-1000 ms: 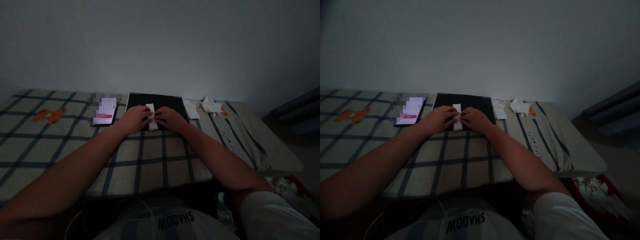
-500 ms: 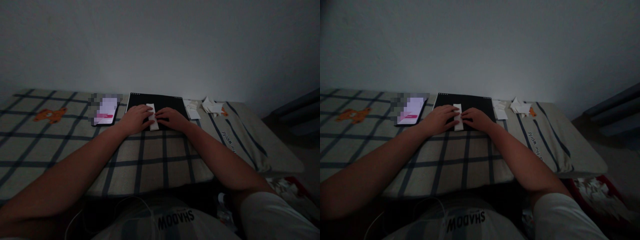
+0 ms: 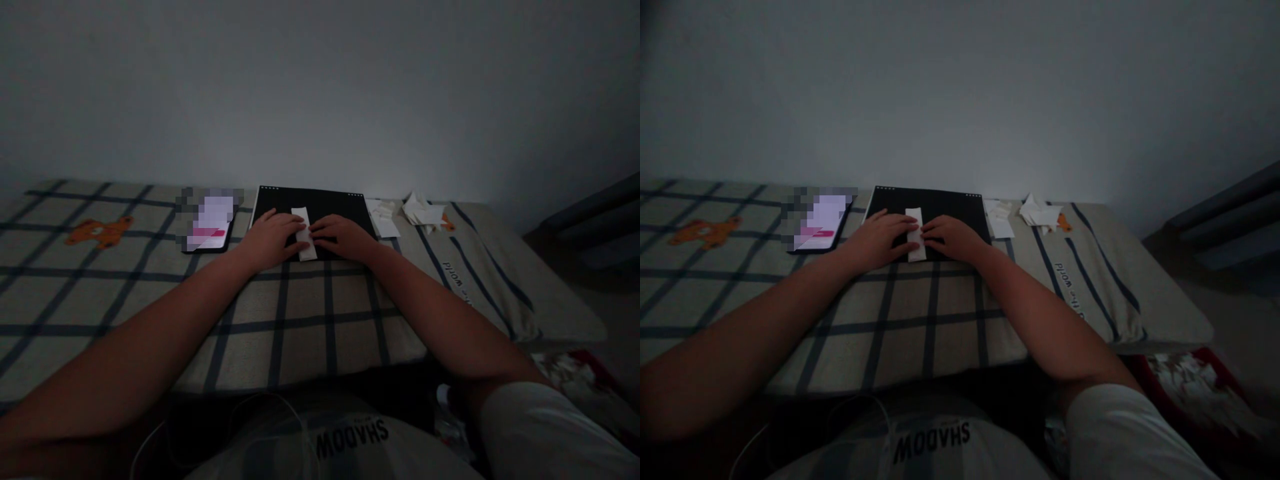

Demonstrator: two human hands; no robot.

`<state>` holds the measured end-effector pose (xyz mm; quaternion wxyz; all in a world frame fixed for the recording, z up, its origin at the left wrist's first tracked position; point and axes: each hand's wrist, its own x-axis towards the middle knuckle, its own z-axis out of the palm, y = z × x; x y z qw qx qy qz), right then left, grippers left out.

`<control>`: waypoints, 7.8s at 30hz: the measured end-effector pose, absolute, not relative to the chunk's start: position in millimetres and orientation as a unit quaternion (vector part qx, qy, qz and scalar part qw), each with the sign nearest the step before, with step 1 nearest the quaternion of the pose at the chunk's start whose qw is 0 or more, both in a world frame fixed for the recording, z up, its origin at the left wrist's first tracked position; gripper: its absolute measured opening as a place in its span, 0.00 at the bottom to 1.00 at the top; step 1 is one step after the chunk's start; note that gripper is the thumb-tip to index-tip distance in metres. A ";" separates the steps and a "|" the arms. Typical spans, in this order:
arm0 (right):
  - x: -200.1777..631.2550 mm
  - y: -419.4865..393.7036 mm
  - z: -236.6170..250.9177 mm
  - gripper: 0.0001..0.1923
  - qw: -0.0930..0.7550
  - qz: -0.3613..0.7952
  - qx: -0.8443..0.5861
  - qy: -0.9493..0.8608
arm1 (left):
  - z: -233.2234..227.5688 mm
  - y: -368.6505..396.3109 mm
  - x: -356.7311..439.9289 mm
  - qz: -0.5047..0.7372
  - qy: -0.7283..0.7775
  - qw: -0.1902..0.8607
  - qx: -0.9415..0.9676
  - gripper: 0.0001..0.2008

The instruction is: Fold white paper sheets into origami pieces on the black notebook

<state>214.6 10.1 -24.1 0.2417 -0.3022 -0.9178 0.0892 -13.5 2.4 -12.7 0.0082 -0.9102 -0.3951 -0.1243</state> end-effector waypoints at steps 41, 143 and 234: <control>208.4 4.9 -19.1 0.10 0.232 0.073 -0.312 -0.919 | -7.4 15.0 -17.4 -0.135 -0.360 -0.023 -0.923 0.27; 209.9 4.6 -21.4 0.12 0.236 0.057 -0.314 -0.918 | -18.3 36.2 -15.8 -0.195 -0.455 -0.019 -0.869 0.17; 211.7 6.1 -22.2 0.12 0.241 0.057 -0.271 -0.930 | -18.7 34.6 -13.3 -0.225 -0.453 -0.048 -0.861 0.17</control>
